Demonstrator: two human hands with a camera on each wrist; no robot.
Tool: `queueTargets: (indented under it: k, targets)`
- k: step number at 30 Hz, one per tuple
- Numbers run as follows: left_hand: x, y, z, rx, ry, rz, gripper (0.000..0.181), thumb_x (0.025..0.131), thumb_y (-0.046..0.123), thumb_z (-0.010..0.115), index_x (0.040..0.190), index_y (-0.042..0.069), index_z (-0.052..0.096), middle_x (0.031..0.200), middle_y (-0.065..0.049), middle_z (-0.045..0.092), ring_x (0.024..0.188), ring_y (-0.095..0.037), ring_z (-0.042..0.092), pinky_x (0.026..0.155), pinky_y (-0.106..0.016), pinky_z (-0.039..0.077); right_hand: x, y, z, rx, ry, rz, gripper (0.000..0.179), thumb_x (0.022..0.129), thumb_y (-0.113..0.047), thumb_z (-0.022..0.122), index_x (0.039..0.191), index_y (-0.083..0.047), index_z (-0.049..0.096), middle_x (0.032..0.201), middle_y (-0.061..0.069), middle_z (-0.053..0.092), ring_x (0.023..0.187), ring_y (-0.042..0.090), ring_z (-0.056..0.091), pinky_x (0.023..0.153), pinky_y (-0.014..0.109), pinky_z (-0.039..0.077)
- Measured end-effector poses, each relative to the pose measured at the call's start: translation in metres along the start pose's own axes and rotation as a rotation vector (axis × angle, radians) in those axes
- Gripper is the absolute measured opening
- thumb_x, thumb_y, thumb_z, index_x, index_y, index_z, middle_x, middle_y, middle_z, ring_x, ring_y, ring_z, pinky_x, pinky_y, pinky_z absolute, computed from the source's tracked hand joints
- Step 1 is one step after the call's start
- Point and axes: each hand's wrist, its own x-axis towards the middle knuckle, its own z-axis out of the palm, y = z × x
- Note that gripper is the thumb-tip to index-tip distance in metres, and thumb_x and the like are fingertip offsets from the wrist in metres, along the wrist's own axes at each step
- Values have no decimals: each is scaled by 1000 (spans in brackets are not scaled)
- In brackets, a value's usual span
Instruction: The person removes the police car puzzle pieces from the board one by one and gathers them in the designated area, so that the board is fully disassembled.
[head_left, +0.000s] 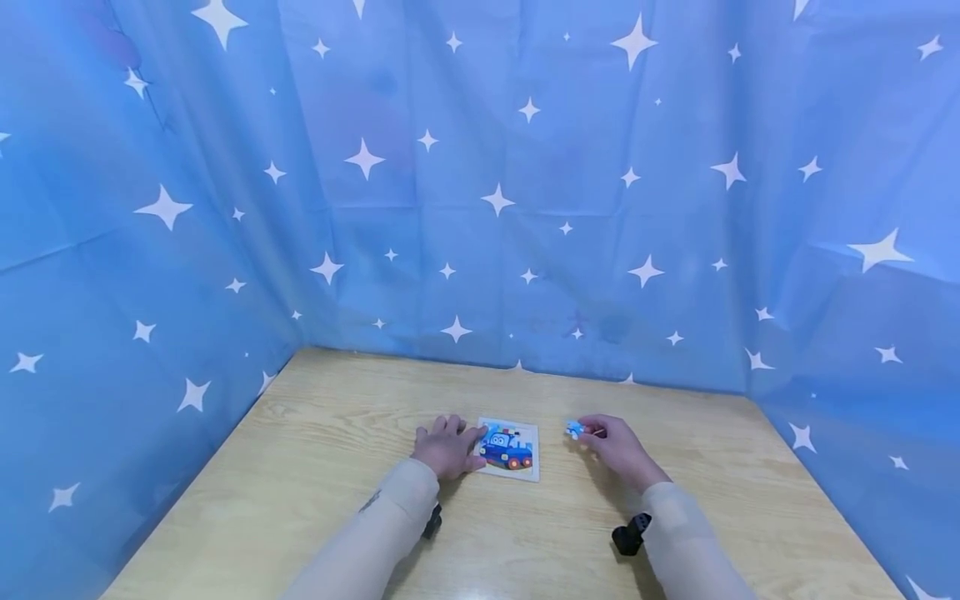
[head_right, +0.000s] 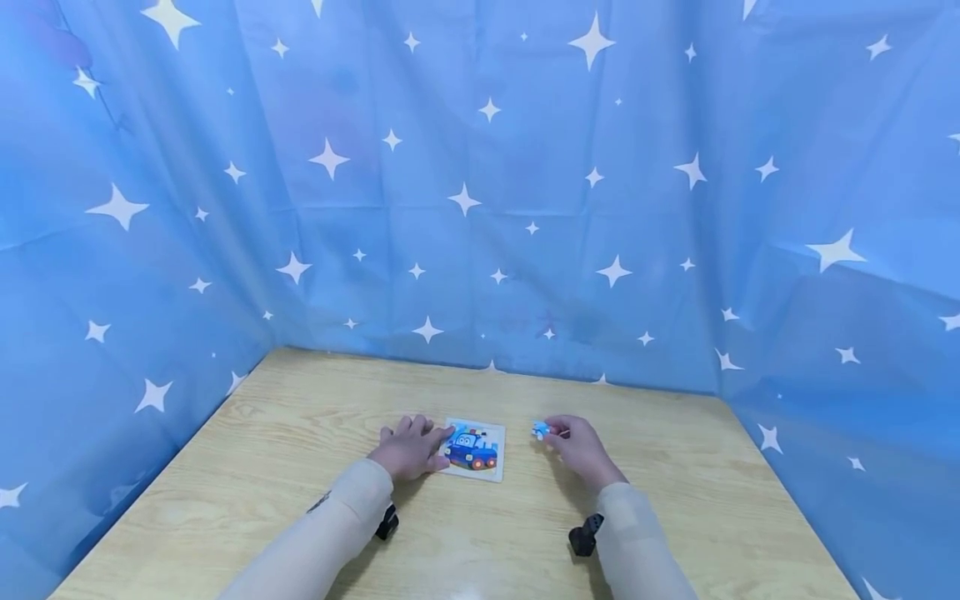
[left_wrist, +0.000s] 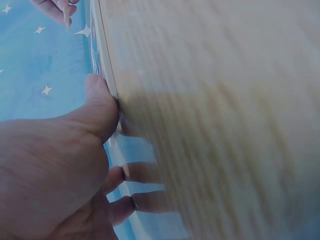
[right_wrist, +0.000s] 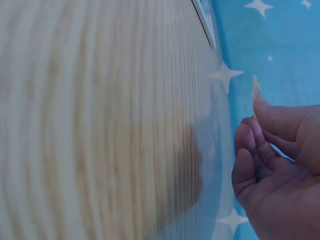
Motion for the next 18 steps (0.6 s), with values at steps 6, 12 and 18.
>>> queueTargets:
  k: [6, 12, 18]
  targets:
    - [0, 0, 5, 25, 12, -4, 62, 98, 61, 54, 155, 40, 42, 146, -6, 42, 124, -26, 37, 98, -57, 38, -5, 11, -6, -37, -3, -22, 37, 103, -11, 60, 135, 6, 59, 110, 10, 63, 96, 23, 59, 76, 35, 50]
    - [-7, 3, -2, 33, 13, -11, 59, 100, 58, 52, 156, 40, 40, 147, -4, 41, 126, -26, 37, 97, -57, 37, -5, 21, -11, -53, -5, -39, 38, 103, -11, 59, 136, 7, 58, 110, 12, 63, 100, 25, 59, 75, 35, 50]
    - [-15, 6, -11, 21, 22, -8, 58, 101, 56, 53, 155, 38, 42, 147, -5, 42, 126, -26, 38, 101, -58, 37, -4, 26, -17, -67, -6, -49, 38, 104, -12, 59, 136, 9, 57, 110, 12, 63, 99, 24, 59, 74, 34, 50]
